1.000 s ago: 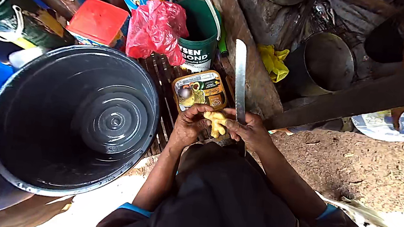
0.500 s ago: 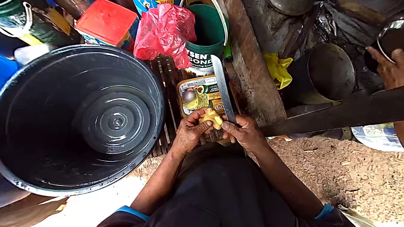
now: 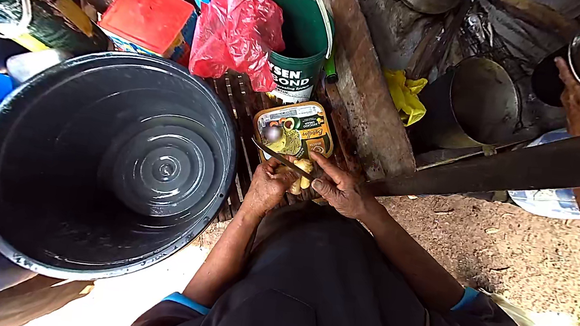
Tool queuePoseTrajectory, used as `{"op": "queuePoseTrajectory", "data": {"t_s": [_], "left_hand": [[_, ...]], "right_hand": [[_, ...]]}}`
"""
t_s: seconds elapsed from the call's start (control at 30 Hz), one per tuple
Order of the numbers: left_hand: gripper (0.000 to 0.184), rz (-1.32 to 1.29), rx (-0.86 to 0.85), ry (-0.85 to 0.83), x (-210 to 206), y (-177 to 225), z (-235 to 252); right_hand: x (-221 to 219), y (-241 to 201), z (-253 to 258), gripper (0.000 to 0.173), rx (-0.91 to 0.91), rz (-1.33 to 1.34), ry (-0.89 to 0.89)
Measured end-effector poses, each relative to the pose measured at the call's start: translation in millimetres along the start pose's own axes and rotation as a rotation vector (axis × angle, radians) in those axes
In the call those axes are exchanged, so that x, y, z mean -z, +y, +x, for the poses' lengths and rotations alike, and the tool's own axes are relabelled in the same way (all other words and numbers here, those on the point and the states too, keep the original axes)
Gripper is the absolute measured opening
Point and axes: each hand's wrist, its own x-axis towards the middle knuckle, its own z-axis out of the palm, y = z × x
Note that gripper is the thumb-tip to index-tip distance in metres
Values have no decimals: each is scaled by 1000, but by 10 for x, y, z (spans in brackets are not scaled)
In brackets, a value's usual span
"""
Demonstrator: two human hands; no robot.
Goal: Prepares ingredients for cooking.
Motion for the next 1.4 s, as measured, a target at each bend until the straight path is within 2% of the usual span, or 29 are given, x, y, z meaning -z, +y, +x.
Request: {"op": "queuePoseTrajectory", "data": {"t_s": [0.1,0.2,0.67,0.8,0.9,1.0,1.13,1.27,1.33,1.4], "left_hand": [[24,-170,39,-61,-9,0,-16],[22,-193,52,-86,-12,23,-32],[23,120,-41,-131,22,119,30],[24,212,-104,-199,-196,92,-65],[26,294,-105,-209,-378,106,-144],[34,339,-120,-161,-93,135,-23],[32,284,-135,-117,94,156,154],[39,682,-212,82,-39,111,428],[47,888,-104,134,-131,120,624],[47,1008,-66,159,-191,95,780]], "right_hand": [[-21,1,13,58,40,-48,-5],[-48,18,7,55,63,-59,-12],[-255,63,1,45,76,-132,174],[-146,5,128,37,-109,-129,206],[119,-12,282,31,-143,114,270],[264,-22,338,25,-116,453,237],[309,6,321,32,-214,483,252],[323,58,208,32,-285,548,254],[315,74,169,39,-341,568,271],[303,70,137,51,-412,641,257]]}}
